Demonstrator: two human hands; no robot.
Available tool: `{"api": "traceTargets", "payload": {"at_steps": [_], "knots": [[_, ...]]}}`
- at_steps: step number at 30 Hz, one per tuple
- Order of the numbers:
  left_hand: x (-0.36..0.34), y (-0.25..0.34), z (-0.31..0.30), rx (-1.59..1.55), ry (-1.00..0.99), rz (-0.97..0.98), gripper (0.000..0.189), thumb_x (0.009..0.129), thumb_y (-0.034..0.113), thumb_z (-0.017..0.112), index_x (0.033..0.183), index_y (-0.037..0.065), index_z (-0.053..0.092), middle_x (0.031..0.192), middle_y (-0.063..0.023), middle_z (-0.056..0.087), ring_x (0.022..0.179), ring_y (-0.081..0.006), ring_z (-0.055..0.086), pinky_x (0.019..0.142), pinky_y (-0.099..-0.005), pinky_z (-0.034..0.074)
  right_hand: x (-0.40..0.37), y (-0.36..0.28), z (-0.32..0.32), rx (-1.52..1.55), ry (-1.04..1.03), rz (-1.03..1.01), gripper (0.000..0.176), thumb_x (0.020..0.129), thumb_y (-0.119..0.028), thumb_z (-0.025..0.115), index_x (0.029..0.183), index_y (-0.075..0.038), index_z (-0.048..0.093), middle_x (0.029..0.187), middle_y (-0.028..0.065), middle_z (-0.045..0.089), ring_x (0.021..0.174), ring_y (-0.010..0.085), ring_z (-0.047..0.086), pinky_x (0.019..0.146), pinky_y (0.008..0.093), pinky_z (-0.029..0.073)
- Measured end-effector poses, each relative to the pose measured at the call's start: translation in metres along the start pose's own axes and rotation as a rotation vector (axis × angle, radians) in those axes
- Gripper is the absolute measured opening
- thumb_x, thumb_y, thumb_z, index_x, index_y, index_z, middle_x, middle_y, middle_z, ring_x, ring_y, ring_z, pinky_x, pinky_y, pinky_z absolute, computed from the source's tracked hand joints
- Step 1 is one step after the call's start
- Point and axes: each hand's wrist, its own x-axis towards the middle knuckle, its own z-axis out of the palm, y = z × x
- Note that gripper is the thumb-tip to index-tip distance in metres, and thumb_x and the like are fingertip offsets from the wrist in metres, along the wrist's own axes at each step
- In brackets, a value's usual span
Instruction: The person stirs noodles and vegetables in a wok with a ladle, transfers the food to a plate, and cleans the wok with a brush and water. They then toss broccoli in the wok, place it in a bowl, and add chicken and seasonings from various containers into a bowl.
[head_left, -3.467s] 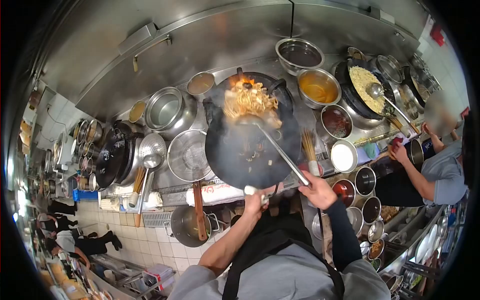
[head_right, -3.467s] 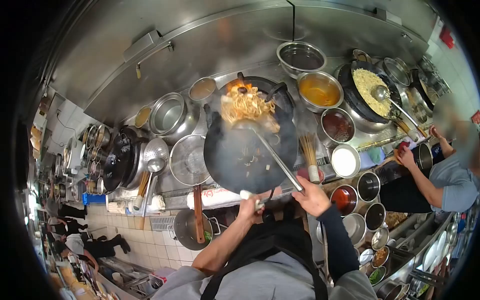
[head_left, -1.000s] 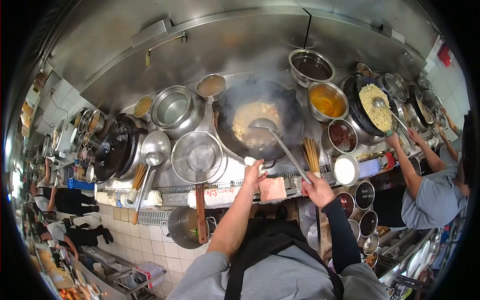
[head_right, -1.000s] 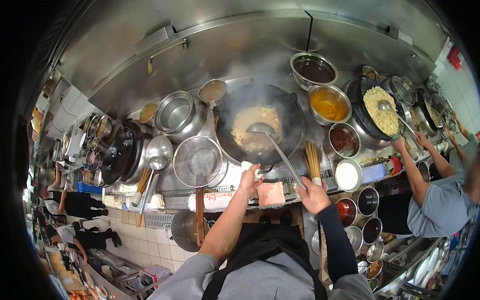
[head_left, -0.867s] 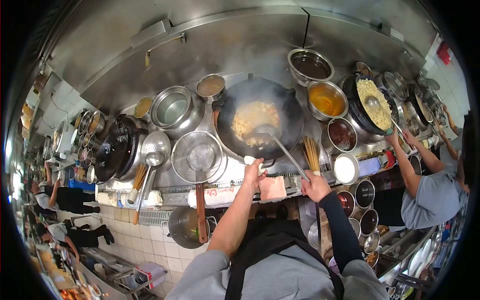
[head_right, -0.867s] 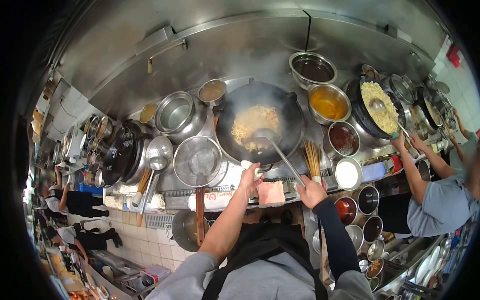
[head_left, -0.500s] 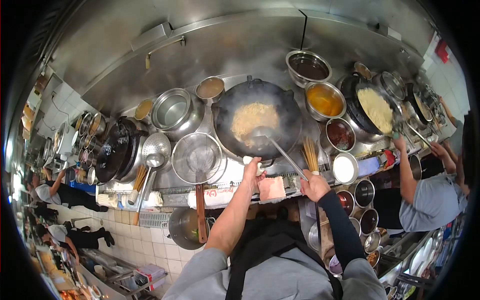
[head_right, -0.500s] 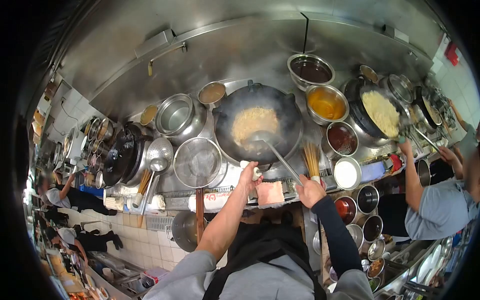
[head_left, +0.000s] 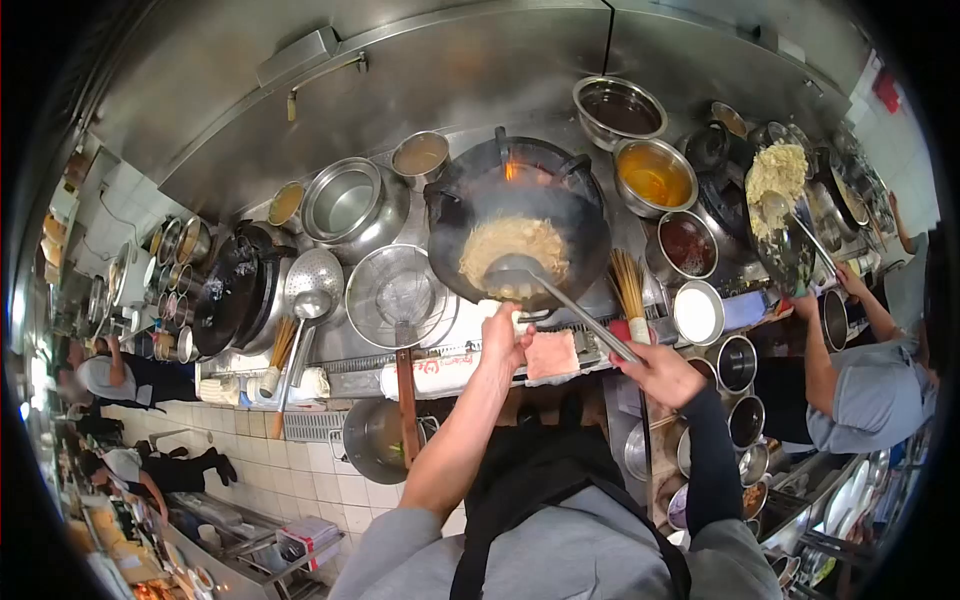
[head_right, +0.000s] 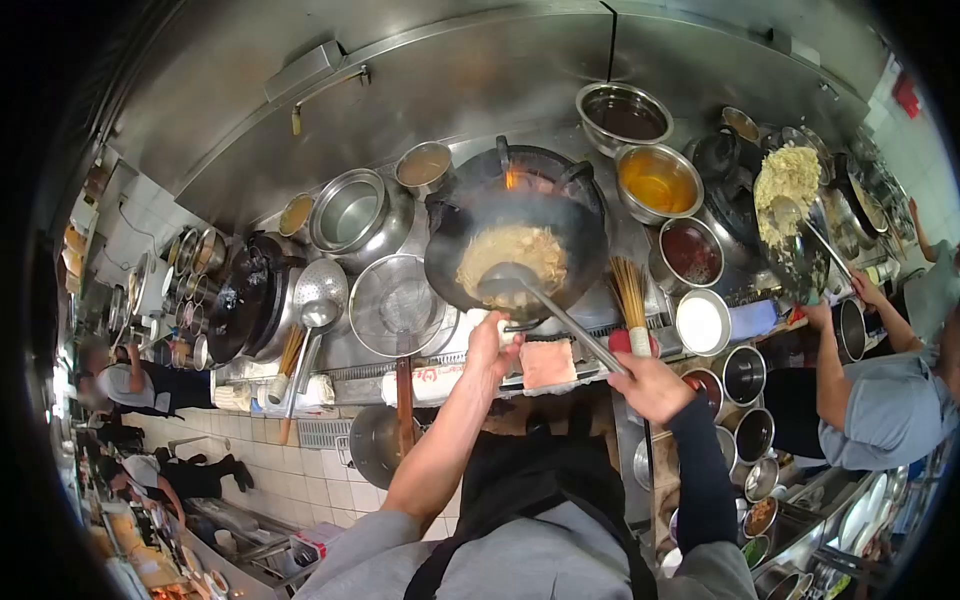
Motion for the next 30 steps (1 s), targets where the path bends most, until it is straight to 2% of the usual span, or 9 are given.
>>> {"api": "traceTargets", "payload": {"at_steps": [6,10,11,15,18,19,24,28,30], "knots": [[0.009,-0.103,-0.078,0.397,-0.122,-0.102,0.013,0.096,0.017,0.058,0.093,0.004,0.058,0.072,-0.0097,0.06,0.05,-0.0204,0.058,0.038,-0.0288,0.042,0.036,0.033,0.056,0.058,0.315,-0.093,0.042,0.094,-0.015,0.063,0.133,0.001,0.055,0.094,0.0304,0.067,0.094,0.0499,0.064,0.081,0.0486,0.052],[-0.037,-0.09,-0.067,0.244,-0.062,-0.079,0.013,0.097,0.017,0.057,0.097,0.003,0.057,0.073,-0.0093,0.059,0.052,-0.0194,0.059,0.038,-0.0281,0.039,-0.002,0.0,0.04,-0.008,0.223,-0.06,0.057,0.091,-0.001,0.066,0.146,-0.002,0.05,0.1,0.0157,0.069,0.088,0.0194,0.065,0.083,0.034,0.053],[-0.043,-0.071,-0.051,0.143,-0.064,-0.051,0.013,0.097,0.017,0.056,0.097,0.005,0.057,0.073,-0.009,0.06,0.053,-0.0195,0.059,0.038,-0.028,0.039,-0.008,0.008,0.04,0.218,0.233,-0.253,0.05,0.09,-0.005,0.066,0.137,0.002,0.053,0.094,0.021,0.067,0.083,0.0296,0.066,0.08,0.0404,0.052],[-0.02,-0.007,0.0,-0.054,-0.11,0.069,0.013,0.095,0.019,0.061,0.095,0.006,0.056,0.074,-0.0074,0.059,0.055,-0.0203,0.057,0.04,-0.0271,0.037,-0.033,-0.016,0.005,0.167,0.018,0.032,0.045,0.089,-0.007,0.068,0.132,0.003,0.059,0.098,0.0202,0.067,0.081,0.0273,0.064,0.078,0.0373,0.052],[0.03,-0.05,-0.031,-0.001,-0.082,0.041,0.015,0.096,0.019,0.061,0.099,0.005,0.055,0.074,-0.0072,0.059,0.054,-0.0199,0.058,0.04,-0.0265,0.037,0.016,0.05,0.059,0.027,0.22,-0.063,0.049,0.089,-0.014,0.07,0.133,0.003,0.058,0.098,0.0241,0.069,0.081,0.0371,0.068,0.077,0.0406,0.053],[0.027,-0.072,-0.047,0.055,-0.08,0.038,0.015,0.096,0.019,0.06,0.101,0.006,0.055,0.073,-0.007,0.059,0.053,-0.0195,0.059,0.04,-0.0266,0.037,0.016,0.016,0.056,0.035,0.202,-0.027,0.053,0.092,-0.01,0.07,0.139,0.006,0.053,0.109,0.0203,0.07,0.099,0.0244,0.067,0.092,0.034,0.051],[-0.017,-0.103,-0.083,0.297,-0.043,-0.132,0.016,0.099,0.019,0.056,0.105,0.004,0.054,0.074,-0.0102,0.058,0.05,-0.0204,0.058,0.034,-0.0292,0.04,0.0,0.021,0.071,0.179,0.384,-0.169,0.051,0.088,-0.008,0.071,0.136,0.003,0.056,0.101,0.022,0.07,0.088,0.0307,0.07,0.081,0.0382,0.053],[-0.046,-0.024,-0.022,-0.039,-0.101,-0.019,0.014,0.101,0.018,0.053,0.102,0.005,0.056,0.077,-0.0085,0.061,0.06,-0.0194,0.061,0.042,-0.0264,0.041,-0.037,-0.035,0.003,0.304,-0.017,0.245,0.046,0.087,-0.01,0.072,0.13,0.001,0.06,0.096,0.0246,0.069,0.087,0.0354,0.069,0.079,0.0407,0.053],[0.0,-0.011,-0.021,-0.041,-0.191,0.025,0.014,0.099,0.017,0.056,0.101,0.004,0.056,0.08,-0.0088,0.062,0.058,-0.0191,0.058,0.042,-0.0277,0.038,-0.012,-0.018,0.006,0.109,0.014,0.103,0.044,0.087,-0.012,0.072,0.128,0.002,0.061,0.097,0.0259,0.069,0.09,0.0385,0.068,0.08,0.0425,0.053]]}}
